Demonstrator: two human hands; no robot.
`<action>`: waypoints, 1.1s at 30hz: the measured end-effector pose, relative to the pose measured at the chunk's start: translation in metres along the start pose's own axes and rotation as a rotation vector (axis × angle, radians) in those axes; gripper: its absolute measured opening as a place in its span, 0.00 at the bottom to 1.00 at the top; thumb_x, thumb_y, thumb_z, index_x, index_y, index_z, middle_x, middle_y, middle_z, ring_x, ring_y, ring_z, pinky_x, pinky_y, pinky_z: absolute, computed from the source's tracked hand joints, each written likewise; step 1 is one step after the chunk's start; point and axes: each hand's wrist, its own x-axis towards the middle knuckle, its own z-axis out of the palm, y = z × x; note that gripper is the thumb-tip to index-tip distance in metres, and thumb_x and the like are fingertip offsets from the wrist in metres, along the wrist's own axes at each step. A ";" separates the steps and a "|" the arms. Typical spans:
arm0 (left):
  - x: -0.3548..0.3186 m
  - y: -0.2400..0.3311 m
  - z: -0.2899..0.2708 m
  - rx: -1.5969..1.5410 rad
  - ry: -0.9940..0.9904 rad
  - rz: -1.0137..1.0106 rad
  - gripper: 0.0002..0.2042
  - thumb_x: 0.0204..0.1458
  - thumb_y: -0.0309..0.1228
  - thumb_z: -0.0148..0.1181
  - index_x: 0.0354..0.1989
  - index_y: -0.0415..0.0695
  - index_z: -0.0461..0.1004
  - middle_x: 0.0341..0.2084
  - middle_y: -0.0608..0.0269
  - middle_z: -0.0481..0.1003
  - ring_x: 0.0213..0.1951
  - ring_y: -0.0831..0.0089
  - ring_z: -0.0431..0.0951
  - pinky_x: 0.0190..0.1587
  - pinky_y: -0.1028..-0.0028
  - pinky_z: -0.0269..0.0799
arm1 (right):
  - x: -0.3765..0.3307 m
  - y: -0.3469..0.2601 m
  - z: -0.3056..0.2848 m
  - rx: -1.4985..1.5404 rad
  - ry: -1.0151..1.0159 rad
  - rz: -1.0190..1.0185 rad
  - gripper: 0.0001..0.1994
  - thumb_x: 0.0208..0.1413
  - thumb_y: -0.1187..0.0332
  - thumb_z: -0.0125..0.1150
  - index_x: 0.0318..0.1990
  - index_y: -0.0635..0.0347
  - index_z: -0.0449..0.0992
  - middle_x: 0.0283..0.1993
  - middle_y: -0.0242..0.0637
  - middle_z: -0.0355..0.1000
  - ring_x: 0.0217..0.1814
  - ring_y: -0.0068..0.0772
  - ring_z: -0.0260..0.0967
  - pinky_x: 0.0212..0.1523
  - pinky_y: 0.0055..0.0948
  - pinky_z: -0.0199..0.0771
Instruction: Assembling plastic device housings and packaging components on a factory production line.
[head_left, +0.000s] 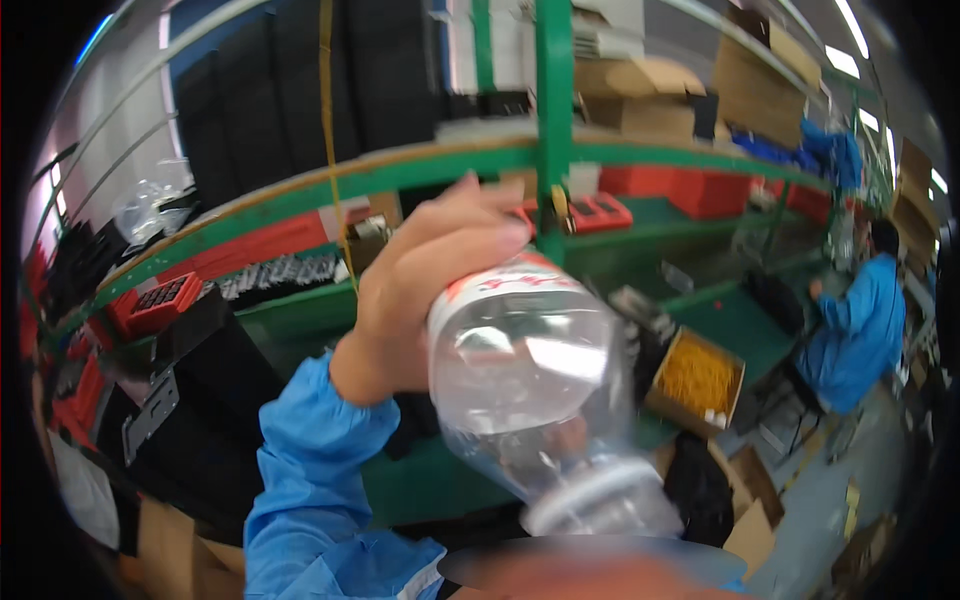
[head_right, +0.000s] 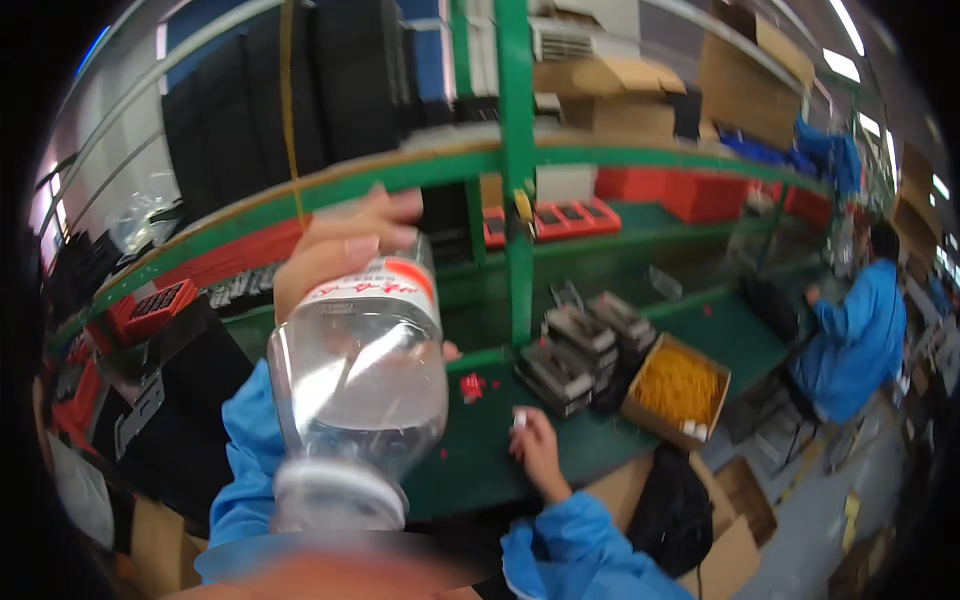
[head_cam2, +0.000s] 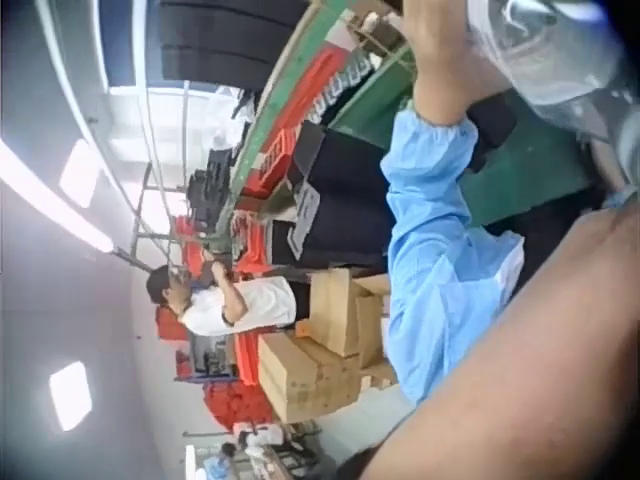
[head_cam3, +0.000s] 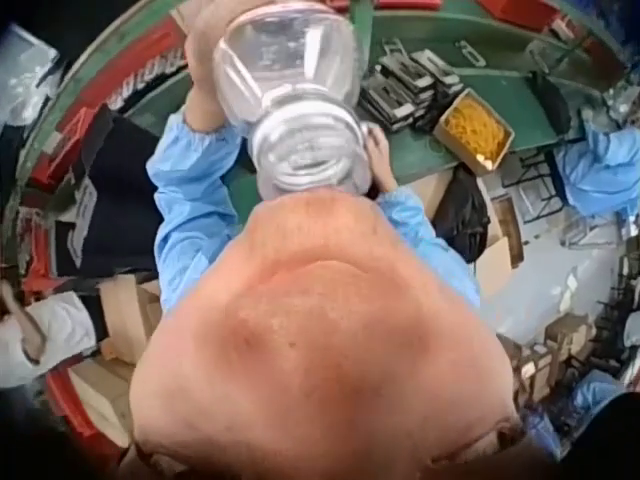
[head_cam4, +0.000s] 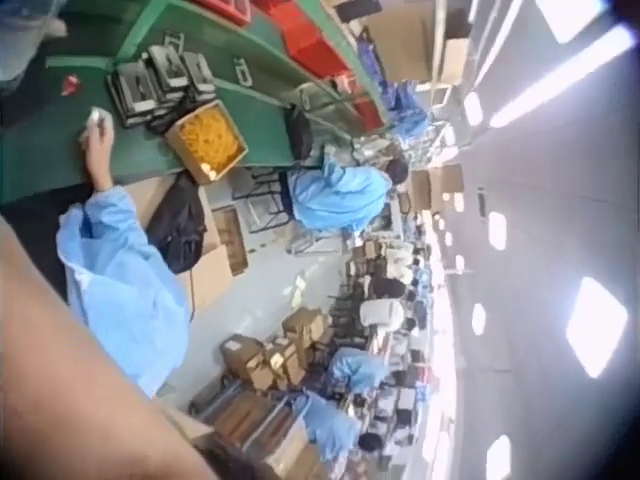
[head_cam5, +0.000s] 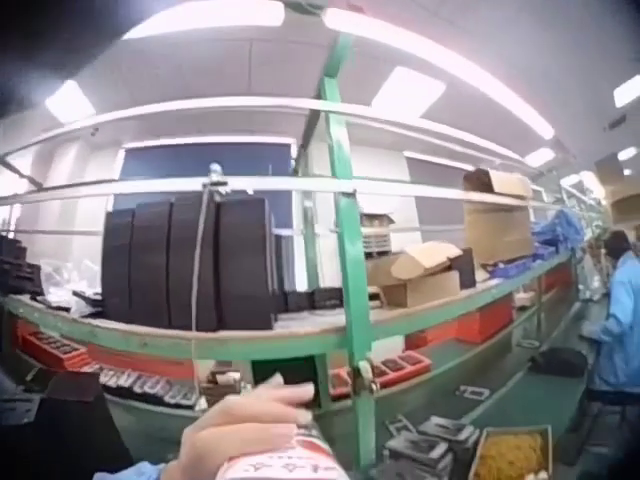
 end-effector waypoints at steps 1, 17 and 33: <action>-0.028 0.009 0.004 -0.045 -0.118 -0.170 0.47 0.32 0.35 0.87 0.61 0.43 0.62 0.52 0.48 0.75 0.56 0.52 0.76 0.62 0.52 0.70 | -0.005 -0.009 0.003 0.104 0.013 -0.015 0.16 0.66 0.69 0.55 0.59 0.60 0.70 0.38 0.31 0.72 0.30 0.18 0.69 0.29 0.18 0.68; -0.256 0.099 0.015 -1.313 -0.924 -1.823 0.41 0.27 0.30 0.83 0.56 0.32 0.71 0.42 0.53 0.79 0.43 0.66 0.81 0.50 0.66 0.75 | -0.073 -0.111 -0.007 -0.405 -0.421 -0.367 0.19 0.57 0.64 0.70 0.54 0.56 0.74 0.43 0.38 0.75 0.43 0.39 0.75 0.38 0.35 0.75; -0.248 0.076 0.007 -1.564 -1.091 -1.489 0.46 0.34 0.33 0.83 0.66 0.35 0.66 0.49 0.54 0.78 0.50 0.71 0.77 0.56 0.67 0.72 | -0.070 -0.099 0.032 -0.711 -0.414 -0.500 0.19 0.51 0.52 0.72 0.32 0.57 0.72 0.30 0.37 0.67 0.30 0.44 0.68 0.28 0.40 0.66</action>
